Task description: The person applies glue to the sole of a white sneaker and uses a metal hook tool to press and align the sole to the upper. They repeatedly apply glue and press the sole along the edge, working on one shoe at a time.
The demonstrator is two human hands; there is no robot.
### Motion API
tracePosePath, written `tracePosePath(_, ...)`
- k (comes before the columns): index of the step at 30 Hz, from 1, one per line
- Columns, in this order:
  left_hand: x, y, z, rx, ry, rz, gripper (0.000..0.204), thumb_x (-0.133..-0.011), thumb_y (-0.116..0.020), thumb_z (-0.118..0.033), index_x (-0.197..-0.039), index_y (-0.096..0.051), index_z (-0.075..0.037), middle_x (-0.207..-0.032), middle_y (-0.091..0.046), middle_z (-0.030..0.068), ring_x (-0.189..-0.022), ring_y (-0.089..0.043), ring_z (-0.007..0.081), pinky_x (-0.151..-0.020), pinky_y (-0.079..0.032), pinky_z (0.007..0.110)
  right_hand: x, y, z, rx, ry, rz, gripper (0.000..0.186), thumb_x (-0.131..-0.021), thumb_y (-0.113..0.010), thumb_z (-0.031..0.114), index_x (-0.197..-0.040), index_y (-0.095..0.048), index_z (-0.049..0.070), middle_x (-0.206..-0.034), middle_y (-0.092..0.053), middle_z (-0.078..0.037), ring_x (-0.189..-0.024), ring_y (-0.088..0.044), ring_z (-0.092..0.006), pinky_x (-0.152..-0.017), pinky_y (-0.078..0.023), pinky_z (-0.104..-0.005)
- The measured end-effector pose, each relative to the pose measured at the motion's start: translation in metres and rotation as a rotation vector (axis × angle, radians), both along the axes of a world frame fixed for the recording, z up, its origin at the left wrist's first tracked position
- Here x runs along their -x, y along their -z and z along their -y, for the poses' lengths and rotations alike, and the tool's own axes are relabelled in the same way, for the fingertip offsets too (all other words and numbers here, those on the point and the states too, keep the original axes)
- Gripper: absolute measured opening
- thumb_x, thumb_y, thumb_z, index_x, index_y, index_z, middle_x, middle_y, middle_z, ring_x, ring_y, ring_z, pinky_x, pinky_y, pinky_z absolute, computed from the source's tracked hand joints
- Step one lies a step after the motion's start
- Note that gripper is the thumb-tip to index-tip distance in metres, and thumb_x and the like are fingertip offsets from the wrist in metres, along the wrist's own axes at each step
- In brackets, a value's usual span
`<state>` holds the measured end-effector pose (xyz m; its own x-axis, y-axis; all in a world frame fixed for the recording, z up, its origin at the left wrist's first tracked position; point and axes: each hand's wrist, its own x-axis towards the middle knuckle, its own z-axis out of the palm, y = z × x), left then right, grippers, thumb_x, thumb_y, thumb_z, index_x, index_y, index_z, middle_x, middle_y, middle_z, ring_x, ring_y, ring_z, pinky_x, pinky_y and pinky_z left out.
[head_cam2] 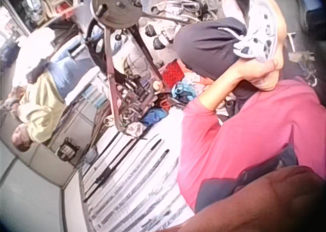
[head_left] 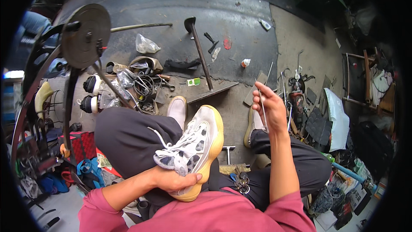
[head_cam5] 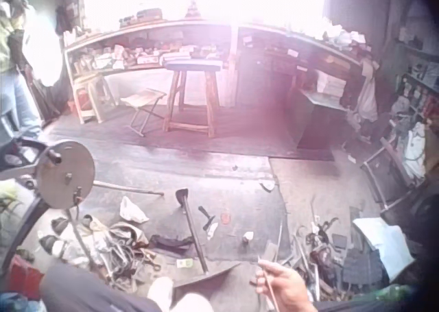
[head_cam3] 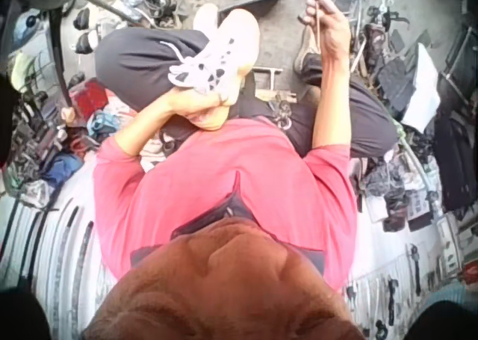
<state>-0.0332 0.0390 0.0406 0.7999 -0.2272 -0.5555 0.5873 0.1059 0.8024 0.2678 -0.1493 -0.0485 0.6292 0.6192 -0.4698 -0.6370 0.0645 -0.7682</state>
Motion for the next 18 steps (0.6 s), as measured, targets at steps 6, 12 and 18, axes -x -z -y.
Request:
tracePosePath(6,0.018,-0.011,0.017,-0.060,-0.146,0.174,0.021,-0.100,-0.066,-0.023,-0.088,-0.064,-0.005,-0.068,-0.061,0.0003,-0.059,-0.056,0.0109,-0.054,-0.046,0.029,0.081,-0.058,0.033,-0.085,-0.076,0.025,0.042,-0.101,-0.067,0.008,-0.140,-0.059,-0.005,-0.106,-0.066,-0.006,-0.089,-0.066,-0.0151,-0.084,-0.060,-0.0343)
tracePosePath(12,0.032,-0.017,0.034,-0.053,-0.154,0.198,0.022,-0.102,-0.066,-0.025,-0.094,-0.067,-0.005,-0.068,-0.064,-0.0003,-0.060,-0.058,0.0096,-0.054,-0.048,0.027,0.137,-0.048,0.025,0.057,-0.108,0.053,0.043,-0.113,-0.050,0.033,-0.132,-0.058,-0.005,-0.113,-0.072,-0.017,-0.096,-0.074,-0.0222,-0.084,-0.063,-0.0360)
tracePosePath(18,0.043,-0.031,0.016,-0.002,0.172,-0.218,0.039,-0.101,-0.069,-0.038,-0.110,-0.067,0.000,-0.091,-0.069,0.0077,-0.087,-0.065,0.0183,-0.081,-0.054,0.034,0.169,-0.061,0.007,-0.060,-0.309,-0.025,0.072,-0.100,-0.068,0.036,-0.153,-0.044,-0.005,-0.141,-0.061,-0.016,-0.127,-0.061,-0.0215,-0.107,-0.048,-0.0352)
